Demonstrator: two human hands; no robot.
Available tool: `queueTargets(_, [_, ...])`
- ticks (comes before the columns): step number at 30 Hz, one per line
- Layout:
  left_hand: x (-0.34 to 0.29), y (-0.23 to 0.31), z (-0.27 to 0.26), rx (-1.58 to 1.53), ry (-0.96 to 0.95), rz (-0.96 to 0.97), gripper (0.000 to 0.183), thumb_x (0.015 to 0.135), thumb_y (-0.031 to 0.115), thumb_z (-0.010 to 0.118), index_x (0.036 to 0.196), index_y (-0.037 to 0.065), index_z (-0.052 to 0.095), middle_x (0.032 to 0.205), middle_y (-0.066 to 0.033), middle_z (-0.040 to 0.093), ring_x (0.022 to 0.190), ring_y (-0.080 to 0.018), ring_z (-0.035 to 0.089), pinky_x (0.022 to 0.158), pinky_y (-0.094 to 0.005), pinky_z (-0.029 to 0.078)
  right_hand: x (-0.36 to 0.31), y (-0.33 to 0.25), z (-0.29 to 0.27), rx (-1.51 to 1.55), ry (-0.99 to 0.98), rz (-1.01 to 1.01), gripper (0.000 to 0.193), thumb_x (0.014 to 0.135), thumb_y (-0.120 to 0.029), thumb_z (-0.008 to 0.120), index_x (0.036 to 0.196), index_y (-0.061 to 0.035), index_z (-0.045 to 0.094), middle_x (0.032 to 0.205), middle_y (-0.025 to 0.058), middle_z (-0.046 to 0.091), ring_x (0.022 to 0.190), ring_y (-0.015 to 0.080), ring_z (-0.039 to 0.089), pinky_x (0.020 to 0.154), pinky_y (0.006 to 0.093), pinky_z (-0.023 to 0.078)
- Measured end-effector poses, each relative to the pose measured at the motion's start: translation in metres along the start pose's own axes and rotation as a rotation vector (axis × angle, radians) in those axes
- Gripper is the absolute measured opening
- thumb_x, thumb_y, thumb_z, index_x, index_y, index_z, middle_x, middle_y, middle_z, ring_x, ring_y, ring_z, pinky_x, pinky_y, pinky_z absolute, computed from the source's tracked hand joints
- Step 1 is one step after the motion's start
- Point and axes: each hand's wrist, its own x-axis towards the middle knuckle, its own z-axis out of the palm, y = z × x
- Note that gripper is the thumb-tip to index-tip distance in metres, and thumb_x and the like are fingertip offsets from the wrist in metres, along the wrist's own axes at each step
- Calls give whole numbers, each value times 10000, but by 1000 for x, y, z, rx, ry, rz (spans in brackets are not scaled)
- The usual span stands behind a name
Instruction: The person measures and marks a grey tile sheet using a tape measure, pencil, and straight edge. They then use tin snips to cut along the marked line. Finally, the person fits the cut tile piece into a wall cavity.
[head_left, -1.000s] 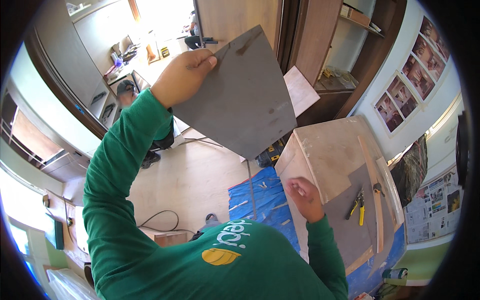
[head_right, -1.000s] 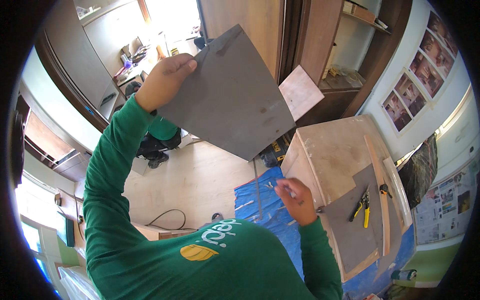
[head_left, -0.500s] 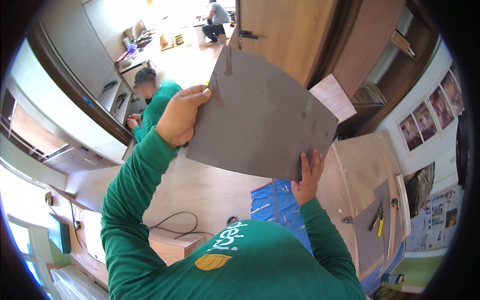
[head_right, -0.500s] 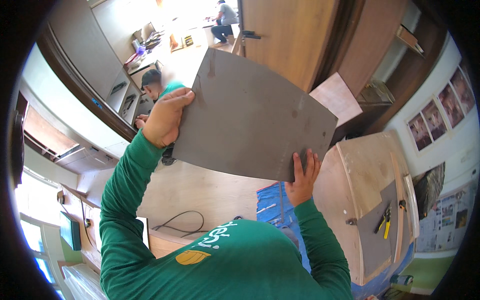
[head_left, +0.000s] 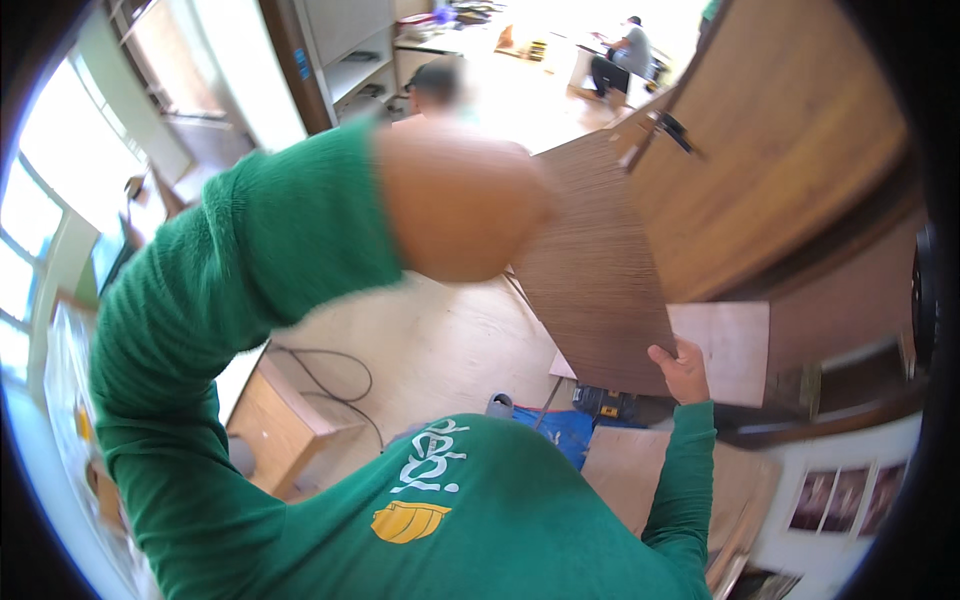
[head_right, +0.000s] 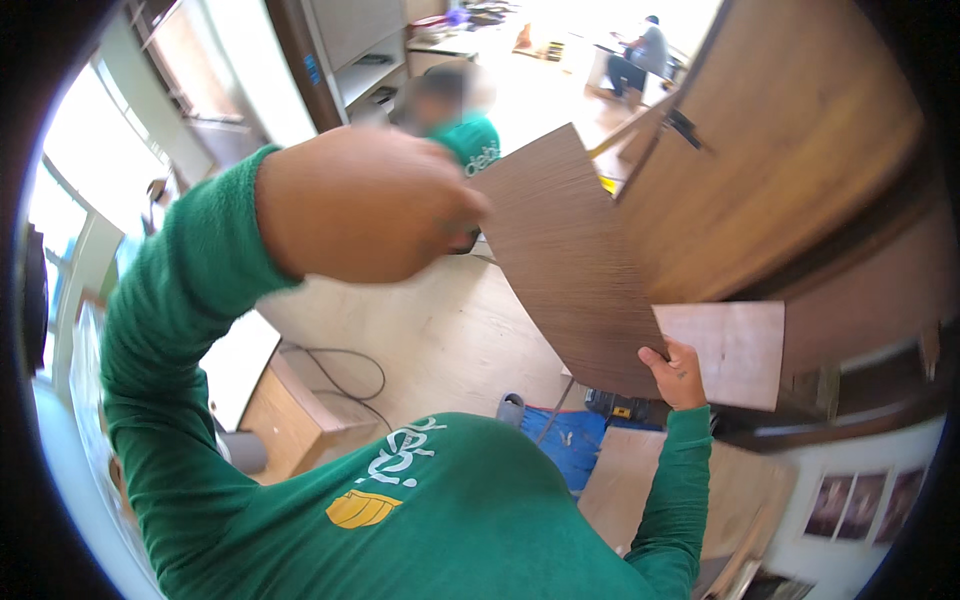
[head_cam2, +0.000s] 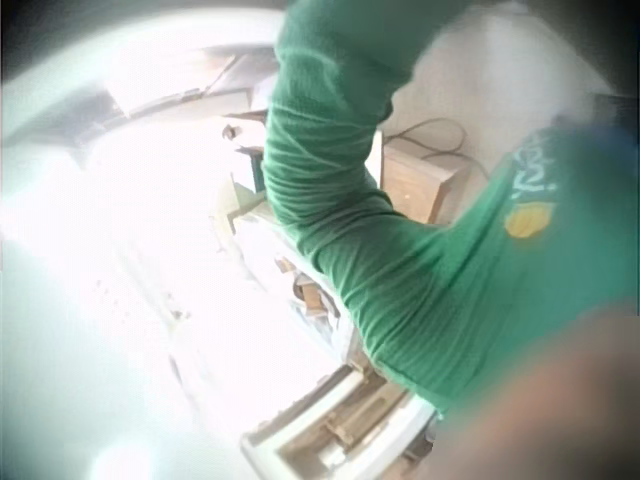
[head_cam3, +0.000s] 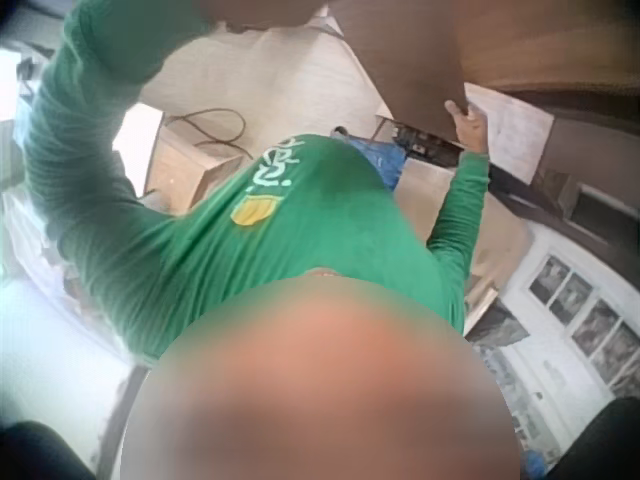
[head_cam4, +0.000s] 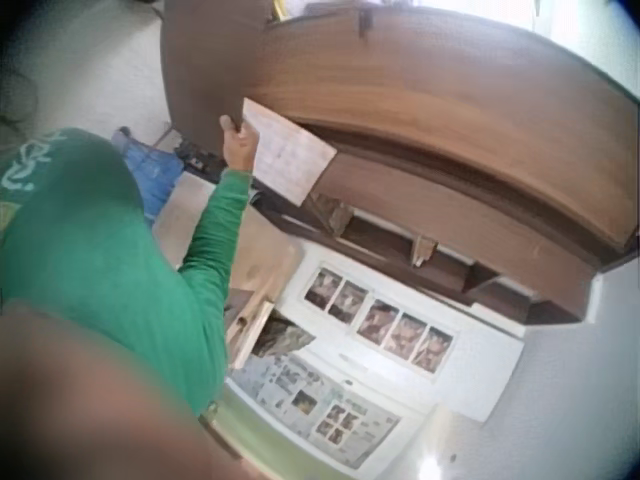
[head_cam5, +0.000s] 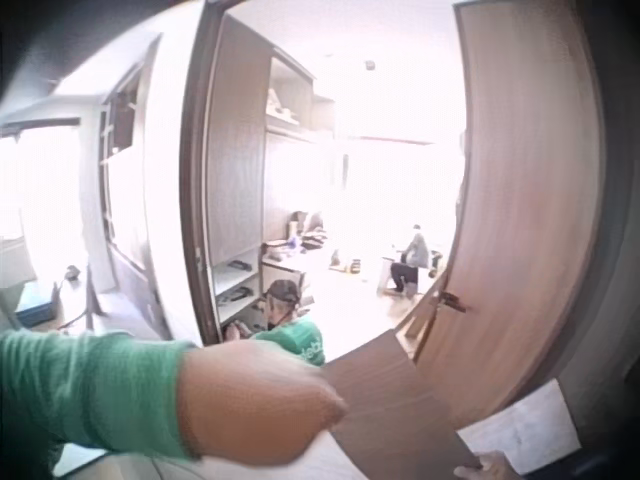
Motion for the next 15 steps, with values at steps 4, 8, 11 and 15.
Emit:
queueTargets(4, [33,45,-25,89,-95,-7,247,923,213,646,1118,93,737,984,-159,733,941,-350,715,828,-469,583,63,12,-27,-70,-37,40,420,975,-304,767,1246,12,715,1098,48,767,1000,130,650,934,305,513])
queueTargets(8, [58,50,-24,82,-142,-5,235,916,220,655,1094,90,737,965,-155,728,933,-347,712,845,-476,572,116,39,-22,-130,-124,166,473,954,-296,797,1280,28,687,1157,83,753,1068,146,650,968,310,509])
queueTargets(11, [70,47,-21,95,-176,-16,227,911,225,662,1076,88,736,951,-151,725,926,-345,710,859,-482,564,141,54,-1,12,-244,-104,540,927,-260,829,1274,113,650,1176,126,742,1098,162,637,994,318,501])
queueTargets(15, [78,39,-22,81,-211,-58,218,904,231,670,1052,86,736,933,-146,720,917,-342,707,876,-490,553,152,56,38,-92,-396,-84,540,935,-269,817,1236,147,649,1162,172,747,1087,178,643,980,332,507])
